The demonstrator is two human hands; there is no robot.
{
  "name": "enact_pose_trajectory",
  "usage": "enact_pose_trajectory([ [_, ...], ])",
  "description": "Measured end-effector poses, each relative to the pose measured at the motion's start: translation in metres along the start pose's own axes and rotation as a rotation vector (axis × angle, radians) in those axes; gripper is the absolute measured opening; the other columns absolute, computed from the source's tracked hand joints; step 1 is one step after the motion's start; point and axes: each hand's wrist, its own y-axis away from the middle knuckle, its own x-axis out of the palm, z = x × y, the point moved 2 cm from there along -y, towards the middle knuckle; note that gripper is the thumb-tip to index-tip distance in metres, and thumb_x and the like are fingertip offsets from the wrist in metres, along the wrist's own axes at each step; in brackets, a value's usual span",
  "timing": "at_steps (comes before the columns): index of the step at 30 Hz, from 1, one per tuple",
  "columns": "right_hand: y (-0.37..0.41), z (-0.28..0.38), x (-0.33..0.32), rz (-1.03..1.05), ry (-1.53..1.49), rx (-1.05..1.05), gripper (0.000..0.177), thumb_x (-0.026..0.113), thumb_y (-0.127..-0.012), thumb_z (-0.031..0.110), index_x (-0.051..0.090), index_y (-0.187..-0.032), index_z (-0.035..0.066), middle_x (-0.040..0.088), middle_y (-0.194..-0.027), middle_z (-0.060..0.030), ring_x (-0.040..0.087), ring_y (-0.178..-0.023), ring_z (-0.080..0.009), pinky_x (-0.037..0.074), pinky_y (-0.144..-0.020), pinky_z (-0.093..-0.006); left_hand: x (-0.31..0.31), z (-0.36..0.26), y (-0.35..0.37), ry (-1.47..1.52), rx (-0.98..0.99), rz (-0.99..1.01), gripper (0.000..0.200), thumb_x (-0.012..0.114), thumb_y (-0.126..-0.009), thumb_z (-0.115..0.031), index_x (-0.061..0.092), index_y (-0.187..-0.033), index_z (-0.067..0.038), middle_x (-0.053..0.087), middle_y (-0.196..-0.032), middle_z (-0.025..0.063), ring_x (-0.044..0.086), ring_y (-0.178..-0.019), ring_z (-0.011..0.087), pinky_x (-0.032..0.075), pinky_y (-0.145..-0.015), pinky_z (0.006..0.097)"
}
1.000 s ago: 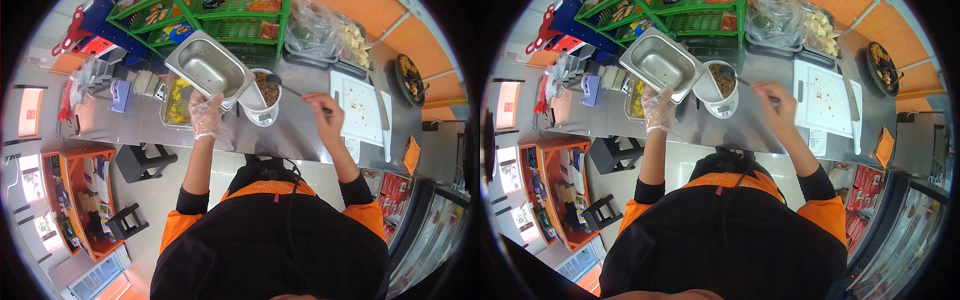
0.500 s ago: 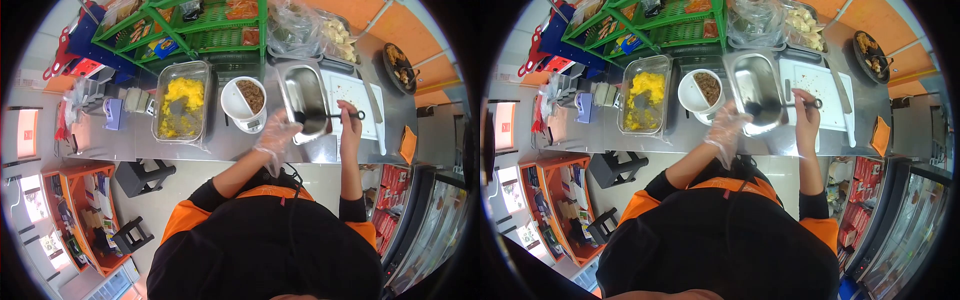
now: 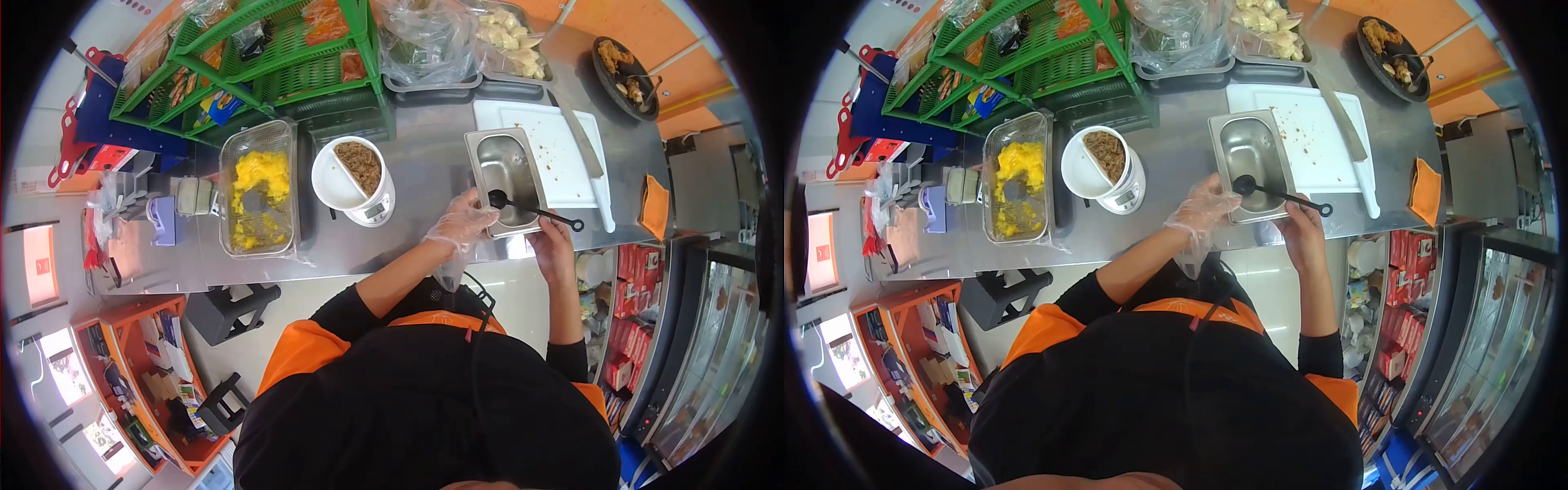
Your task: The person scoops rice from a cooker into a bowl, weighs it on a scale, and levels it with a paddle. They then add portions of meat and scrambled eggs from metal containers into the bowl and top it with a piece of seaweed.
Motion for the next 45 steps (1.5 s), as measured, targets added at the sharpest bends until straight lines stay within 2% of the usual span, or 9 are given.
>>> enact_pose_trajectory([
  [9, -0.092, 0.073, -0.047, -0.008, -0.144, -0.304, 0.010, 0.054, -0.087, 0.007, 0.055, -0.097, 0.006, 0.062, -0.091, -0.0042, 0.060, -0.086, -0.0160, 0.048, -0.082, -0.0342, -0.043, 0.010, 0.029, -0.304, 0.152, -0.053, 0.037, 0.058, -0.087, -0.018, 0.042, -0.118, -0.005, 0.057, -0.093, 0.0103, 0.062, -0.087, 0.0210, 0.054, -0.073, 0.0292],
  [20, -0.308, 0.176, -0.156, 0.000, -0.117, -0.496, 0.003, 0.054, -0.088, 0.005, 0.052, -0.089, 0.002, 0.060, -0.083, -0.0080, 0.060, -0.078, -0.0181, 0.048, -0.083, -0.0350, -0.106, 0.025, 0.114, 0.265, 0.200, -0.883, 0.036, 0.058, -0.084, -0.012, 0.042, -0.116, -0.010, 0.052, -0.085, 0.0093, 0.064, -0.077, 0.0283, 0.054, -0.063, 0.0326],
  [25, -0.338, 0.171, -0.162, -0.054, -0.224, -0.404, 0.004, 0.054, -0.088, 0.005, 0.052, -0.087, 0.001, 0.059, -0.085, -0.0083, 0.058, -0.080, -0.0198, 0.047, -0.085, -0.0359, -0.130, 0.008, 0.109, 0.307, 0.336, -1.106, 0.036, 0.053, -0.088, -0.027, 0.043, -0.116, -0.007, 0.047, -0.104, 0.0139, 0.063, -0.085, 0.0336, 0.052, -0.072, 0.0388],
  [32, -0.361, 0.165, -0.183, -0.088, -0.249, -0.309, 0.005, 0.056, -0.086, 0.006, 0.055, -0.087, 0.001, 0.060, -0.082, -0.0088, 0.057, -0.083, -0.0209, 0.047, -0.086, -0.0374, -0.152, -0.016, 0.104, 0.095, 0.263, -1.124, 0.037, 0.050, -0.090, -0.031, 0.040, -0.117, -0.008, 0.048, -0.108, 0.0125, 0.063, -0.086, 0.0316, 0.051, -0.073, 0.0371],
  [33, -0.364, 0.166, -0.190, -0.108, -0.217, -0.259, 0.006, 0.056, -0.087, 0.007, 0.055, -0.088, 0.001, 0.060, -0.083, -0.0090, 0.057, -0.082, -0.0211, 0.047, -0.087, -0.0372, -0.146, -0.025, 0.103, 0.140, 0.235, -1.100, 0.038, 0.060, -0.084, -0.028, 0.047, -0.111, -0.005, 0.051, -0.107, 0.0131, 0.062, -0.088, 0.0305, 0.051, -0.073, 0.0367],
  [36, -0.370, 0.165, -0.203, -0.200, -0.102, -0.176, 0.015, 0.055, -0.089, 0.011, 0.052, -0.096, -0.001, 0.056, -0.087, -0.0110, 0.058, -0.089, -0.0247, 0.048, -0.086, -0.0370, -0.185, -0.007, 0.097, -1.174, 0.192, -0.987, 0.041, 0.073, -0.073, -0.023, 0.055, -0.103, -0.002, 0.054, -0.107, 0.0156, 0.060, -0.092, 0.0311, 0.049, -0.076, 0.0376],
  [42, -0.295, 0.169, -0.199, -0.312, -0.025, -0.309, 0.033, 0.057, -0.087, 0.011, 0.049, -0.116, -0.001, 0.056, -0.099, -0.0138, 0.058, -0.090, -0.0254, 0.048, -0.087, -0.0364, -0.177, -0.023, 0.087, -1.462, 0.067, -1.033, 0.040, 0.078, -0.066, -0.019, 0.060, -0.097, -0.001, 0.059, -0.102, 0.0181, 0.056, -0.094, 0.0332, 0.045, -0.085, 0.0386],
  [44, -0.263, 0.168, -0.205, -0.260, 0.072, -0.424, 0.035, 0.056, -0.087, 0.011, 0.048, -0.120, 0.000, 0.056, -0.100, -0.0131, 0.058, -0.090, -0.0236, 0.047, -0.087, -0.0355, -0.230, 0.005, 0.078, -1.294, 0.076, -0.983, 0.032, 0.072, -0.073, -0.017, 0.059, -0.096, 0.001, 0.060, -0.100, 0.0163, 0.059, -0.092, 0.0297, 0.050, -0.079, 0.0381],
  [45, -0.240, 0.167, -0.202, -0.272, 0.098, -0.428, 0.034, 0.055, -0.087, 0.010, 0.048, -0.119, 0.000, 0.056, -0.100, -0.0123, 0.058, -0.090, -0.0223, 0.047, -0.087, -0.0345, -0.232, 0.006, 0.077, -0.812, 0.207, -0.972, 0.027, 0.068, -0.076, -0.016, 0.059, -0.095, 0.002, 0.059, -0.099, 0.0148, 0.059, -0.089, 0.0275, 0.051, -0.074, 0.0366],
])
